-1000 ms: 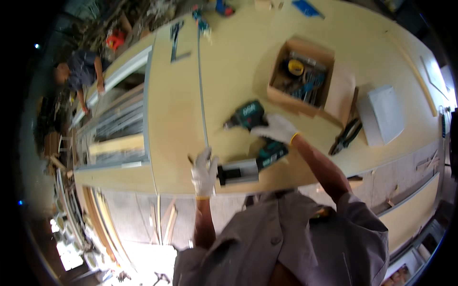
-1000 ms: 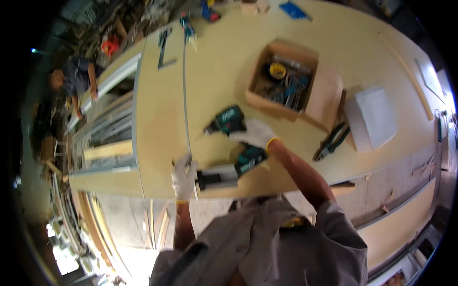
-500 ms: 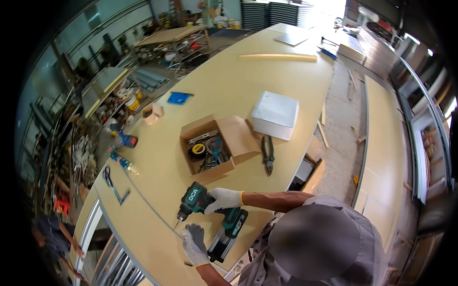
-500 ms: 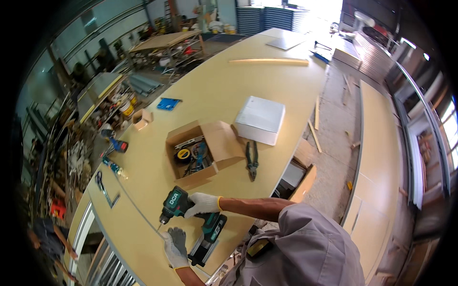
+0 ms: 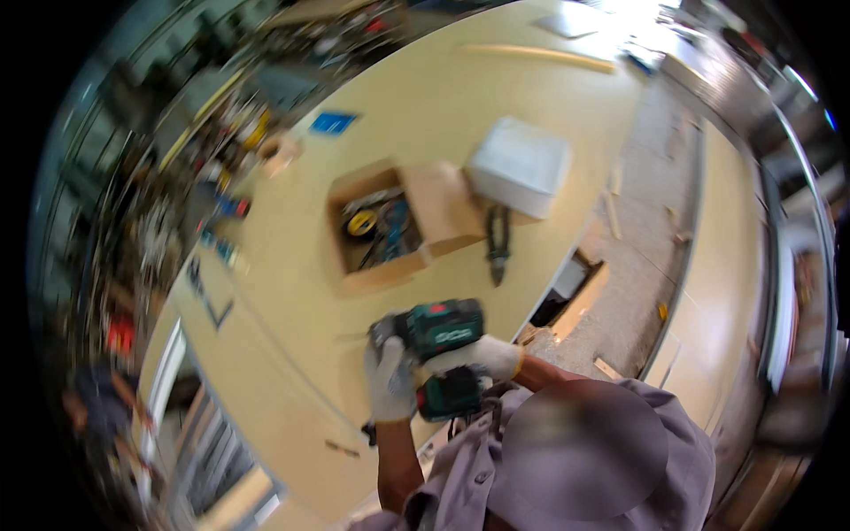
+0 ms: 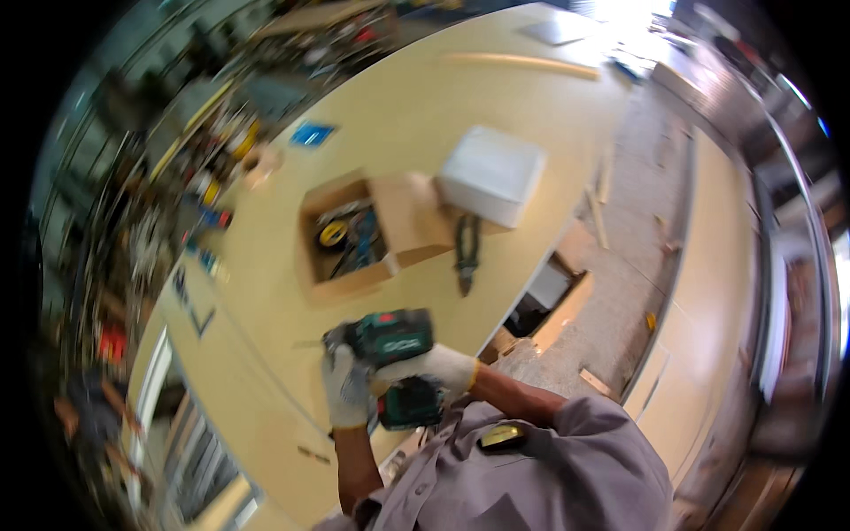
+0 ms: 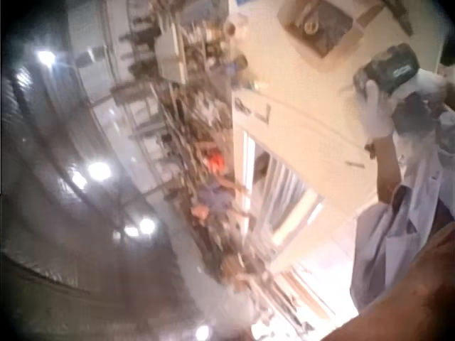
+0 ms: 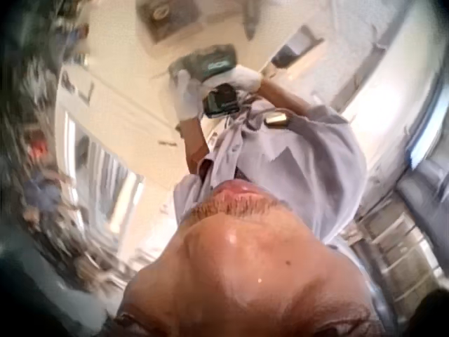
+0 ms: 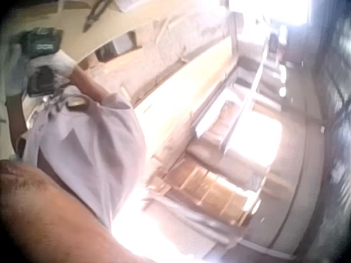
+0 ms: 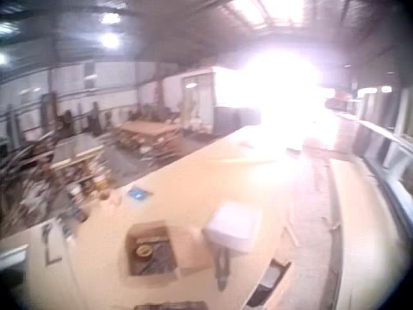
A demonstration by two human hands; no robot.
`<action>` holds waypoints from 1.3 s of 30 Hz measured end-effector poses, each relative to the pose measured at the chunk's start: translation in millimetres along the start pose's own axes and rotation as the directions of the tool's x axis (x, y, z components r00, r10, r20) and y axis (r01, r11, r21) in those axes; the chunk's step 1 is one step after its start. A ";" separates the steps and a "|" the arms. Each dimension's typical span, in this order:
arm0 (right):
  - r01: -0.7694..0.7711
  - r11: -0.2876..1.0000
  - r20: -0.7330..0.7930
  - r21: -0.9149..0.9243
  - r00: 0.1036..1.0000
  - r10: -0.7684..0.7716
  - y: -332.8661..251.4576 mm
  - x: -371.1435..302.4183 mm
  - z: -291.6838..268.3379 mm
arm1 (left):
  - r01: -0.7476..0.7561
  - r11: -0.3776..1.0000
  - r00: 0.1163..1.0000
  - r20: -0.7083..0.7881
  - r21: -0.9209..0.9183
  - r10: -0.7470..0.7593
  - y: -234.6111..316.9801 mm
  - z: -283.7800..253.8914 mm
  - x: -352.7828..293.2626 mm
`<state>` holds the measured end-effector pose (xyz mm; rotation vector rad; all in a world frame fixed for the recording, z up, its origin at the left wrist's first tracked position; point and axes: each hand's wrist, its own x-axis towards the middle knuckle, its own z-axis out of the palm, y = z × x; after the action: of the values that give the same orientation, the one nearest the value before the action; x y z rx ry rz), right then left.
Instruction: The person handles a large blue panel with a coworker, then picks up metal profiles and a black plastic corner piece. They insert the corner piece into the profile, walk to a workbench, and use a cordless drill to drive screws into the profile. The person continues assembling the metal frame components on the bench.
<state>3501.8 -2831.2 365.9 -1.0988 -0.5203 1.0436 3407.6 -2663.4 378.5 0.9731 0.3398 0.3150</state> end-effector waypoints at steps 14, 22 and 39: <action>-0.314 0.935 0.190 -0.164 0.920 0.342 -34.2 38.5 -54.1 | -0.230 0.926 0.953 -0.263 -0.299 0.151 -34.4 20.5 30.6; 0.226 0.880 0.399 -0.418 0.916 -0.046 -30.2 48.1 -63.2 | -0.261 0.954 0.929 -0.306 -0.146 0.207 -29.2 32.6 23.1; -0.110 0.929 0.271 -0.352 0.939 0.214 -36.7 27.4 -4.0 | -0.316 0.933 0.932 -0.126 0.173 0.339 43.4 -75.9 -0.9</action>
<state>3532.8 -2811.8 393.8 -1.3019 -0.8906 1.3168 3370.5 -2584.2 375.8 1.1593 0.3443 0.6811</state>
